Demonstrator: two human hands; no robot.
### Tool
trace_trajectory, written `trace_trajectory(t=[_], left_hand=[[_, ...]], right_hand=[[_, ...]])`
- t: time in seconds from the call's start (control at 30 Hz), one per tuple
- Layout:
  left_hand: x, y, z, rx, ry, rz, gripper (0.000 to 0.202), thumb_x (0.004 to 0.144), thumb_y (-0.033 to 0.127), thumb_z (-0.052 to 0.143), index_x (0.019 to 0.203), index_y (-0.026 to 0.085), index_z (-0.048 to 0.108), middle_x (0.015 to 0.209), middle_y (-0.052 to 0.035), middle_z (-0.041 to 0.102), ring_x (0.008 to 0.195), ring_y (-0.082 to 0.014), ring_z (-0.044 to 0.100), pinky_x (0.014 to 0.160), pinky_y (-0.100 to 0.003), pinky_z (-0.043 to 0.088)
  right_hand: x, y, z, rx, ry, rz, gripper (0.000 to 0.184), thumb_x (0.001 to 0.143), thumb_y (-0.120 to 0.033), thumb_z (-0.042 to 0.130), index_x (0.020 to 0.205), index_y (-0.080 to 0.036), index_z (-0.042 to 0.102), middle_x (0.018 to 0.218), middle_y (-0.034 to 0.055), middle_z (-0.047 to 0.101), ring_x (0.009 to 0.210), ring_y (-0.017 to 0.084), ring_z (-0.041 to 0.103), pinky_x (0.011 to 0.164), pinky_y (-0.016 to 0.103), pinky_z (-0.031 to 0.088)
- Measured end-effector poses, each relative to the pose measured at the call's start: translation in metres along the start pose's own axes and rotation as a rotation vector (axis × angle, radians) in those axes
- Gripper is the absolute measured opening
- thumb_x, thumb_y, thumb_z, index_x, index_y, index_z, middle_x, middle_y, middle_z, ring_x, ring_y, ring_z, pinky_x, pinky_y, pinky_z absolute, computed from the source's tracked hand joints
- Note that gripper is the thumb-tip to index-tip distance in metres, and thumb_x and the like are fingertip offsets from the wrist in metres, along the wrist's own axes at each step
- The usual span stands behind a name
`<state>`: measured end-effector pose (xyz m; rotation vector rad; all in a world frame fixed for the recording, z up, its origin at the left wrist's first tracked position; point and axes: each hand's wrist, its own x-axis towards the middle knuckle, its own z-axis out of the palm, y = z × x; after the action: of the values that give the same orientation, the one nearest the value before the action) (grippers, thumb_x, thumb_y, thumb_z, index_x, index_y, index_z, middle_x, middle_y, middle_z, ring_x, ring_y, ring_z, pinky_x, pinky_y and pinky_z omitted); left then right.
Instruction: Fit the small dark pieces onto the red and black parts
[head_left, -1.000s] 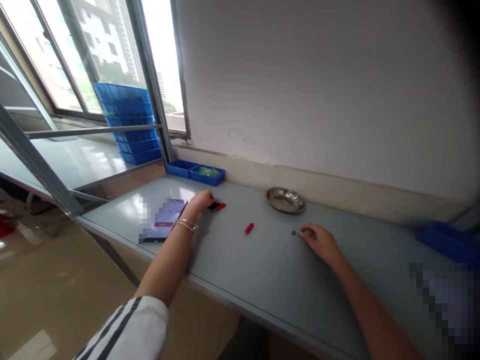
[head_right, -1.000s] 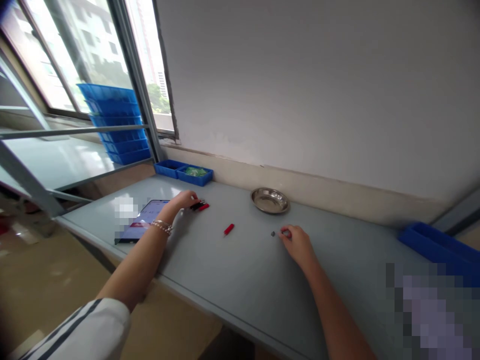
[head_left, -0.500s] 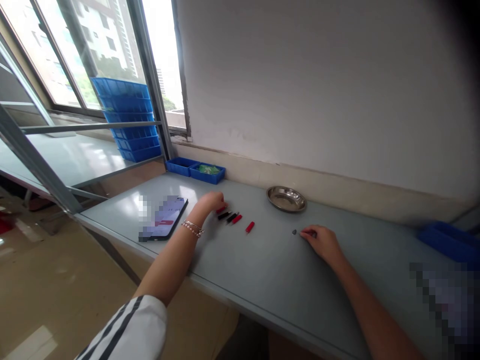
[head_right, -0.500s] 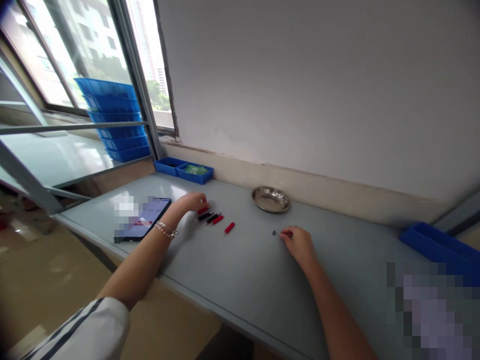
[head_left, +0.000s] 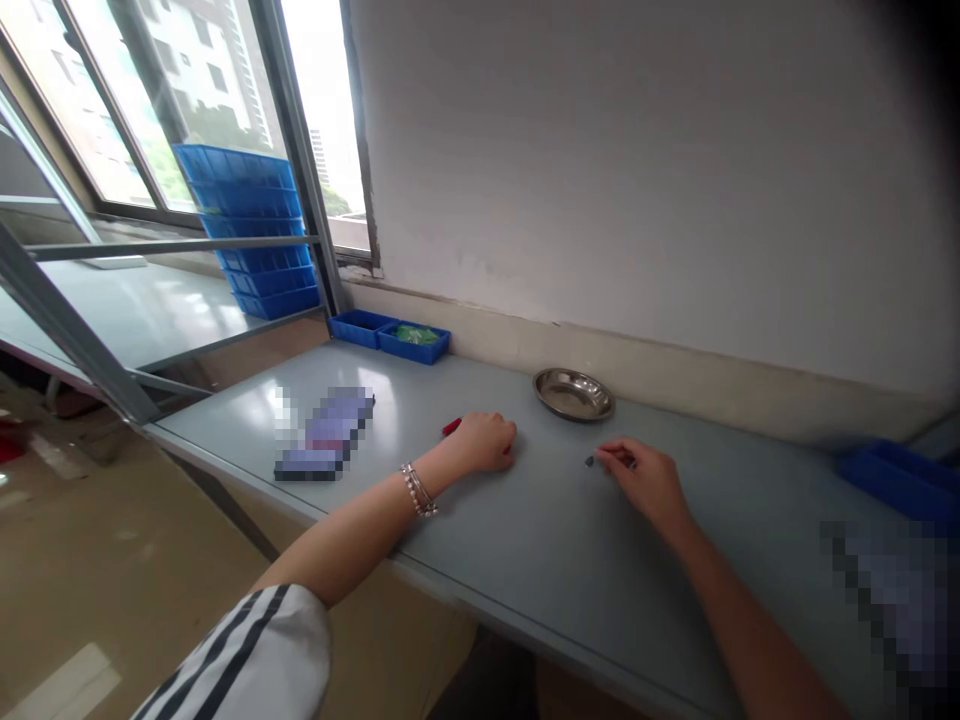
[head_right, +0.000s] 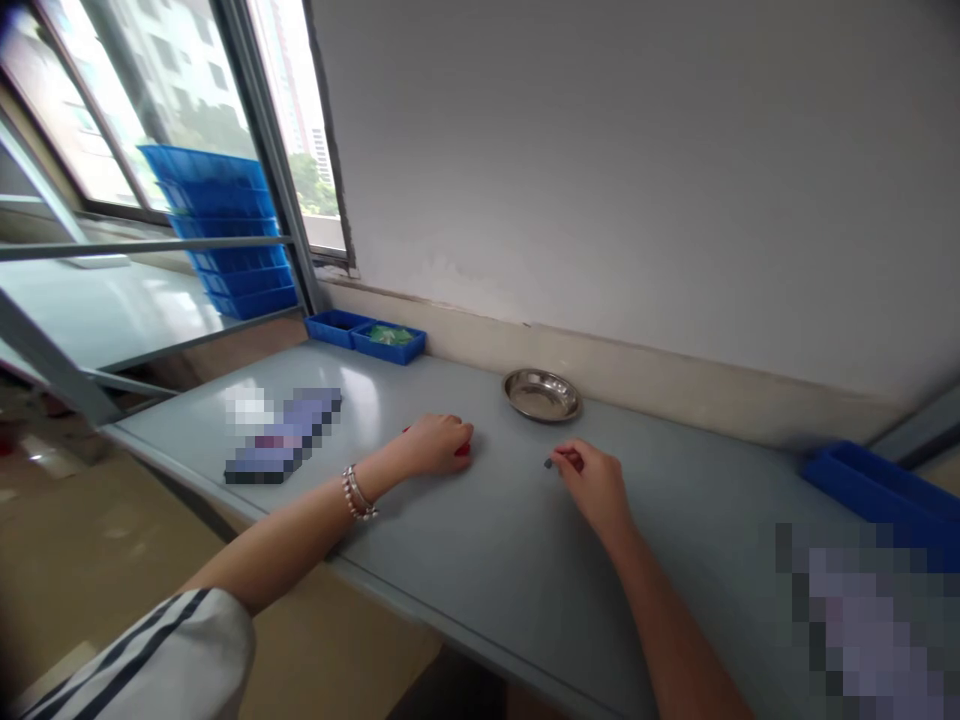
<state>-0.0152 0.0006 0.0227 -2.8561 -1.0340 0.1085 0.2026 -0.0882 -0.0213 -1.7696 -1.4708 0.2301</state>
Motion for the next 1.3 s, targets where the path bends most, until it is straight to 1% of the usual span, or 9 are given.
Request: trace_trajectory(t=[0.2,0.3,0.43,0.57,0.7,0.8,0.9,1.0,1.3], left_hand=[[0.001,-0.002,0.002,0.013,-0.001,-0.057,0.027,0.077,0.032,0.048,0.089,0.013,0.062,0.088,-0.0132,0.062,0.080,-0.0239,0.060,0.065,-0.032,0.048],[0.001,0.006,0.003,0.019,0.004,-0.101,0.024,0.077,0.027,0.048,0.087,0.012,0.063,0.085,-0.0142,0.063,0.080,-0.0255,0.061,0.063,-0.033,0.048],[0.001,0.017,0.007,0.003,-0.037,-0.143,0.021,0.079,0.017,0.045,0.083,0.011,0.065,0.082,-0.0160,0.064,0.080,-0.0250,0.061,0.060,-0.030,0.048],[0.000,0.024,0.013,-0.004,-0.023,-0.095,0.019,0.077,0.011,0.046,0.077,0.010,0.065,0.077,-0.0168,0.064,0.076,-0.0260,0.061,0.057,-0.031,0.047],[-0.002,0.033,0.009,-0.014,0.165,0.025,0.021,0.080,0.025,0.046,0.079,0.010,0.061,0.078,-0.0142,0.061,0.074,-0.0259,0.060,0.062,-0.035,0.046],[-0.005,0.041,0.005,-0.068,0.260,0.118,0.026,0.084,0.031,0.039,0.086,0.011,0.056,0.076,-0.0098,0.060,0.071,-0.0218,0.059,0.061,-0.032,0.045],[-0.008,0.047,0.005,-0.142,0.261,0.156,0.026,0.087,0.034,0.036,0.087,0.013,0.051,0.075,-0.0070,0.059,0.066,-0.0182,0.059,0.055,-0.026,0.043],[-0.008,0.048,0.008,-0.196,0.266,0.184,0.025,0.087,0.035,0.036,0.088,0.014,0.050,0.079,-0.0057,0.059,0.066,-0.0160,0.058,0.054,-0.024,0.041],[-0.005,0.042,0.013,-0.275,0.316,0.196,0.025,0.088,0.034,0.035,0.093,0.015,0.051,0.081,-0.0053,0.059,0.072,-0.0160,0.058,0.060,-0.025,0.040]], right_hand=[[0.000,-0.004,0.000,0.013,-0.014,-0.018,0.027,0.070,-0.040,0.050,0.073,-0.017,0.062,0.059,0.0033,0.064,0.057,0.015,0.058,0.060,0.027,0.043],[0.000,-0.004,0.000,0.012,-0.007,-0.021,0.027,0.069,-0.041,0.050,0.073,-0.017,0.062,0.059,0.0033,0.064,0.057,0.015,0.058,0.059,0.027,0.043],[-0.001,-0.005,0.000,0.018,0.005,-0.025,0.026,0.069,-0.041,0.051,0.070,-0.018,0.062,0.058,0.0029,0.064,0.055,0.015,0.058,0.058,0.027,0.043],[-0.002,-0.006,-0.001,0.064,0.000,-0.027,0.024,0.069,-0.041,0.053,0.070,-0.018,0.062,0.059,0.0036,0.064,0.056,0.016,0.059,0.059,0.028,0.045],[-0.003,-0.010,0.001,0.285,-0.051,0.067,0.027,0.065,-0.042,0.058,0.073,-0.017,0.062,0.063,0.0051,0.065,0.060,0.017,0.061,0.061,0.030,0.047],[-0.004,-0.017,0.002,0.470,-0.157,0.126,0.030,0.061,-0.044,0.063,0.074,-0.016,0.061,0.063,0.0051,0.066,0.062,0.016,0.061,0.062,0.029,0.048],[-0.005,-0.023,0.004,0.557,-0.232,0.139,0.031,0.057,-0.043,0.067,0.072,-0.017,0.062,0.060,0.0038,0.064,0.059,0.015,0.060,0.059,0.028,0.047],[-0.005,-0.025,0.004,0.593,-0.252,0.148,0.030,0.056,-0.043,0.068,0.070,-0.017,0.062,0.059,0.0036,0.064,0.057,0.014,0.059,0.057,0.027,0.046],[-0.007,-0.026,0.006,0.590,-0.247,0.137,0.033,0.056,-0.045,0.068,0.071,-0.017,0.061,0.065,0.0055,0.067,0.064,0.017,0.062,0.062,0.030,0.048]])
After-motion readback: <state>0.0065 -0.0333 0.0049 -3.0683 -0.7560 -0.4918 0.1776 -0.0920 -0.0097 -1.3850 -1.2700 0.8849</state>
